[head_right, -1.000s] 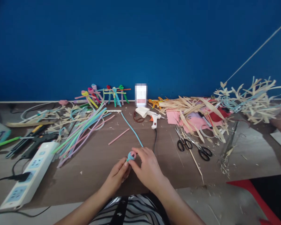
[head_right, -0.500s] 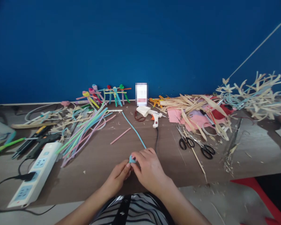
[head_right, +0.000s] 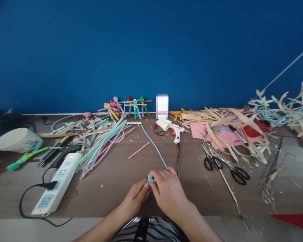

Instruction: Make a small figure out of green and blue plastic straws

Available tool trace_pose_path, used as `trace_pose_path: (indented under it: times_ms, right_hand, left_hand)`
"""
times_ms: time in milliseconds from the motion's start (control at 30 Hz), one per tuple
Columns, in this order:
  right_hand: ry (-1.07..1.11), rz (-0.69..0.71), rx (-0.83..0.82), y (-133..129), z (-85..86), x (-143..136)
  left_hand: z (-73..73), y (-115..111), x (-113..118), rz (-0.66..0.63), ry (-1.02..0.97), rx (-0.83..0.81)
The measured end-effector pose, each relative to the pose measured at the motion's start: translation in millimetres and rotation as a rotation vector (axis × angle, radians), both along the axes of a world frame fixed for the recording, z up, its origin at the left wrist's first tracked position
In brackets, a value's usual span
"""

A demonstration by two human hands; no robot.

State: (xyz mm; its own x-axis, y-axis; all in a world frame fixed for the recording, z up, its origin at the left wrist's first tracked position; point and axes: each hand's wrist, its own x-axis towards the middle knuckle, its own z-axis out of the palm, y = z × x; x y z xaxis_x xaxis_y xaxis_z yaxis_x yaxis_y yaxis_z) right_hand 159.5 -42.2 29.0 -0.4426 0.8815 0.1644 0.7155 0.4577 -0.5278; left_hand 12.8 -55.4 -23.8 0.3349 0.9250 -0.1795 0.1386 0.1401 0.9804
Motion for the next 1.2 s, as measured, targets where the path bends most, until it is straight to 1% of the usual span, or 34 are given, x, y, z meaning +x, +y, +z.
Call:
trace_pose_path:
  times_ms: [167, 367, 500, 667, 700, 767, 833, 900, 933, 1033, 1100, 1200]
  right_hand:
    - [0.007, 0.008, -0.030, 0, -1.7, 1]
    - [0.019, 0.010, -0.037, 0, -2.7, 2]
    - [0.013, 0.001, -0.052, -1, -0.8, 2]
    - [0.004, 0.002, -0.064, 0, 0.9, 4]
    - [0.005, -0.005, -0.065, 1, 0.1, 5]
    - [0.023, -0.026, -0.055, 5, -2.5, 7]
    - [0.061, -0.072, -0.007, 10, -5.9, 10]
    - [0.114, -0.158, 0.071, 16, -9.0, 11]
    - [0.146, -0.210, 0.111, 18, -10.2, 12]
    - [0.253, -0.313, 0.180, 22, -13.2, 14]
    - [0.310, -0.328, 0.192, 22, -16.0, 14]
    - [0.338, -0.325, 0.166, 19, -22.0, 14]
  left_hand:
    - [0.3, 0, 0, -0.016, 0.017, 0.003]
    - [6.6, 2, -1, -0.066, 0.073, 0.026]
    - [4.0, 3, -2, -0.073, 0.081, 0.038]
    - [1.4, 4, 0, -0.067, 0.043, 0.025]
    - [2.1, 6, 1, -0.064, 0.019, 0.005]
    - [4.5, 12, 4, -0.064, -0.072, -0.085]
    - [8.1, 22, 6, -0.071, -0.225, -0.231]
    - [12.1, 32, 8, -0.070, -0.412, -0.362]
    - [13.9, 37, 8, -0.061, -0.500, -0.402]
    - [17.5, 48, 6, -0.005, -0.668, -0.454]
    - [18.1, 50, 5, 0.018, -0.699, -0.448]
    - [16.7, 49, 5, 0.027, -0.681, -0.422]
